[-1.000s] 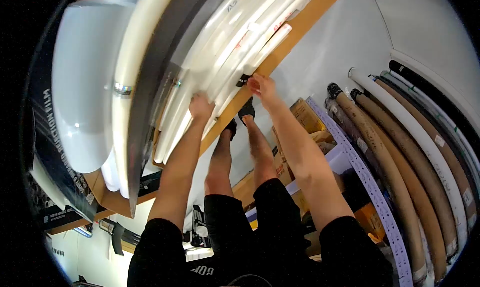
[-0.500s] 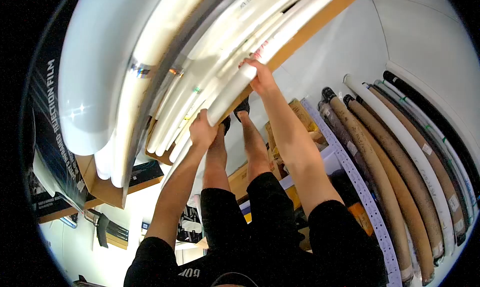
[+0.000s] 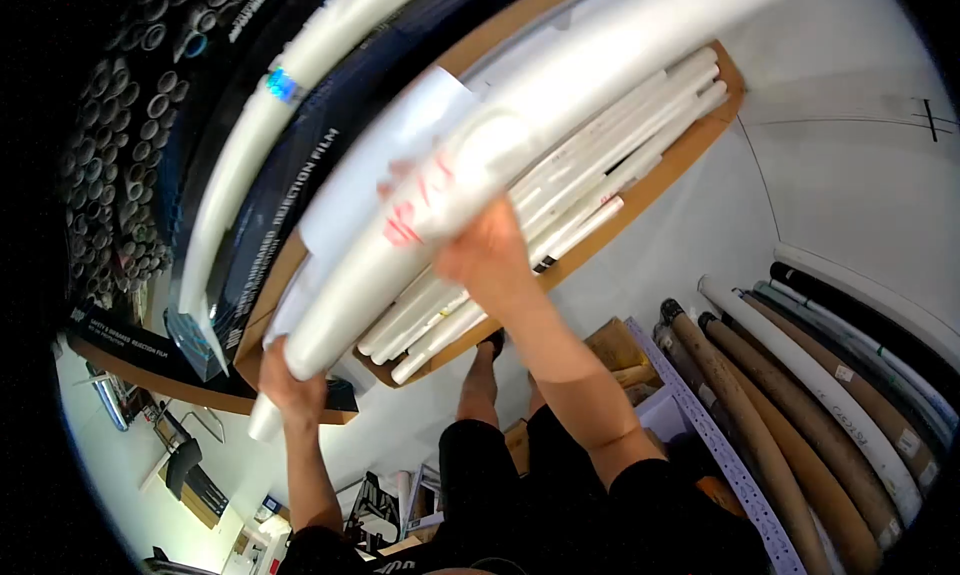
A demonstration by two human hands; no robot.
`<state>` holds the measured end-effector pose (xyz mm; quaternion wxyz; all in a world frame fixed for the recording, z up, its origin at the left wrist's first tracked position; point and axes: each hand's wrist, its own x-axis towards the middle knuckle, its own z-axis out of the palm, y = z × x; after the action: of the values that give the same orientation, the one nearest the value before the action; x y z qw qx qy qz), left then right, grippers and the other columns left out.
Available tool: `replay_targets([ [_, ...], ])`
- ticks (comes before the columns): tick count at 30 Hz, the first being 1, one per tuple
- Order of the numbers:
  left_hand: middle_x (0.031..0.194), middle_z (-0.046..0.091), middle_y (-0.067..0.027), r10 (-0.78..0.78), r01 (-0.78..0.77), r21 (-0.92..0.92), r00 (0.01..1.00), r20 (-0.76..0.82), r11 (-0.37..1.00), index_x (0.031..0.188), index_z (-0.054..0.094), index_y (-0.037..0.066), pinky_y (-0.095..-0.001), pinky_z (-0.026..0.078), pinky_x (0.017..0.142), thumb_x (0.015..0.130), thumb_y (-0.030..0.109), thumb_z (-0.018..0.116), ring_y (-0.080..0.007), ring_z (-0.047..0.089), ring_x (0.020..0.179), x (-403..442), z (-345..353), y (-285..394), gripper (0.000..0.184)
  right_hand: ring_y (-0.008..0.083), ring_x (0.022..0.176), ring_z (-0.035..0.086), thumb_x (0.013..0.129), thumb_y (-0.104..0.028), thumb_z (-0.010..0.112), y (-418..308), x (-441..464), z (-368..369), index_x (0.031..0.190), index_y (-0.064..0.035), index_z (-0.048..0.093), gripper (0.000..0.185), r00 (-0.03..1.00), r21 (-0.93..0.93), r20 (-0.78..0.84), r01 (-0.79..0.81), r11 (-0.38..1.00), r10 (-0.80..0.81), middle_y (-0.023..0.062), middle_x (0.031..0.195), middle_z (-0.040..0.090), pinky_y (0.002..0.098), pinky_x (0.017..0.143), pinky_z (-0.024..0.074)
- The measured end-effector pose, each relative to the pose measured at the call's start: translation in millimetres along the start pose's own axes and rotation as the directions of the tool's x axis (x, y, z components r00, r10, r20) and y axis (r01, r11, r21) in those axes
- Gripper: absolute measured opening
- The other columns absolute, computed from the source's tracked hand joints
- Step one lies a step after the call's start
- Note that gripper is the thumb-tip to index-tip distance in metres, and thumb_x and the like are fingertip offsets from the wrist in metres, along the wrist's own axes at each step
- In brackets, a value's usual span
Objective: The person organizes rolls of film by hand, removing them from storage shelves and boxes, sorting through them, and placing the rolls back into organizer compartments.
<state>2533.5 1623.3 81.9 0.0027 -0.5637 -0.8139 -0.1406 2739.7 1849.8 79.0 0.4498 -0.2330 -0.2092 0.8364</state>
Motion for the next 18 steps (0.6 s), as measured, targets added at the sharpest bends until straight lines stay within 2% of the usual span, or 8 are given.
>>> replay_targets([
  [2, 0.086, 0.059, -0.0177, -0.034, 0.033, -0.012, 0.994, -0.104, 0.999, 0.099, 0.056, -0.001, -0.0433, 0.046, 0.067, 0.058, 0.0, 0.067, -0.0373, 0.058, 0.076, 25.7, -19.9, -7.1, 0.042, 0.0349, 0.116, 0.052, 0.093, -0.019, 0.052, -6.3, 29.7, 18.9, 0.132, 0.0069, 0.032, 0.051, 0.979, -0.175, 0.162, 0.154, 0.973, -0.126, 0.0246, 0.125, 0.049, 0.0479, 0.096, 0.0452],
  [6, 0.085, 0.059, -0.0166, -0.024, 0.038, 0.06, 0.977, -0.211, 0.998, 0.099, 0.057, 0.001, -0.0421, 0.046, 0.067, 0.059, -0.001, 0.067, -0.037, 0.057, 0.074, 36.2, -33.6, -27.8, 0.042, 0.0344, 0.11, 0.056, 0.096, -0.02, 0.048, -1.1, 53.5, 65.6, 0.12, 0.0078, 0.042, 0.037, 0.997, -0.193, 0.006, 0.071, 0.979, -0.071, 0.0228, 0.114, 0.056, 0.0461, 0.09, 0.0502],
  [10, 0.081, 0.059, -0.0162, -0.073, 0.089, 0.071, 0.976, -0.203, 0.994, 0.094, 0.058, 0.002, -0.0413, 0.047, 0.066, 0.062, -0.001, 0.067, -0.0372, 0.058, 0.074, 42.6, -31.9, -41.8, 0.033, 0.0356, 0.112, 0.055, 0.099, -0.034, 0.038, 8.1, 70.0, 63.6, 0.12, 0.0011, 0.044, 0.042, 0.998, -0.027, -0.022, -0.053, 0.998, 0.053, 0.0211, 0.114, 0.056, 0.0459, 0.098, 0.0445],
  [11, 0.081, 0.059, -0.0159, -0.089, 0.101, 0.058, 0.979, -0.183, 0.993, 0.093, 0.058, 0.002, -0.0417, 0.047, 0.066, 0.062, -0.001, 0.067, -0.0373, 0.058, 0.074, 43.8, -30.5, -46.4, 0.032, 0.0363, 0.118, 0.05, 0.099, -0.041, 0.035, 14.0, 68.6, 60.6, 0.125, -0.0001, 0.041, 0.05, 0.998, -0.022, 0.059, -0.017, 1.0, 0.018, 0.022, 0.121, 0.053, 0.0467, 0.102, 0.0395],
  [14, 0.081, 0.06, -0.0154, -0.056, 0.061, 0.032, 0.988, -0.144, 0.998, 0.093, 0.058, 0.002, -0.0415, 0.048, 0.066, 0.062, -0.001, 0.067, -0.0376, 0.059, 0.074, 46.3, -28.0, -56.0, 0.033, 0.0365, 0.123, 0.045, 0.098, -0.046, 0.035, 23.5, 67.5, 47.3, 0.13, 0.0001, 0.038, 0.056, 0.993, -0.118, 0.115, 0.041, 0.992, -0.028, 0.0223, 0.128, 0.048, 0.0464, 0.104, 0.0375],
  [15, 0.081, 0.06, -0.0154, -0.047, 0.05, 0.019, 0.991, -0.123, 0.999, 0.093, 0.058, 0.002, -0.0415, 0.048, 0.066, 0.062, -0.001, 0.067, -0.0376, 0.059, 0.074, 43.8, -25.4, -61.1, 0.033, 0.0355, 0.124, 0.043, 0.098, -0.043, 0.036, 22.7, 67.7, 41.6, 0.131, 0.0012, 0.037, 0.056, 0.99, 0.016, 0.139, -0.001, 1.0, -0.001, 0.0212, 0.134, 0.043, 0.0462, 0.104, 0.0372],
  [16, 0.082, 0.06, -0.0155, -0.055, 0.056, 0.013, 0.995, -0.085, 0.998, 0.095, 0.059, 0.002, -0.0413, 0.048, 0.067, 0.062, 0.0, 0.067, -0.0376, 0.06, 0.075, 41.2, -21.2, -67.4, 0.035, 0.0326, 0.114, 0.053, 0.096, -0.032, 0.047, 25.9, 73.5, 31.2, 0.128, 0.0035, 0.04, 0.049, 0.995, 0.133, 0.1, -0.031, 0.991, 0.018, 0.0203, 0.121, 0.054, 0.0437, 0.098, 0.0435],
  [18, 0.084, 0.061, -0.0156, -0.058, 0.058, -0.002, 0.997, -0.042, 0.998, 0.097, 0.059, 0.002, -0.0412, 0.049, 0.068, 0.061, 0.0, 0.067, -0.0376, 0.06, 0.076, 40.5, -9.2, -75.1, 0.036, 0.0305, 0.099, 0.061, 0.093, -0.033, 0.053, 35.5, 87.8, 23.4, 0.118, 0.007, 0.045, 0.048, 0.995, -0.175, -0.095, -0.036, 0.984, 0.019, 0.0201, 0.105, 0.061, 0.0416, 0.088, 0.0494],
])
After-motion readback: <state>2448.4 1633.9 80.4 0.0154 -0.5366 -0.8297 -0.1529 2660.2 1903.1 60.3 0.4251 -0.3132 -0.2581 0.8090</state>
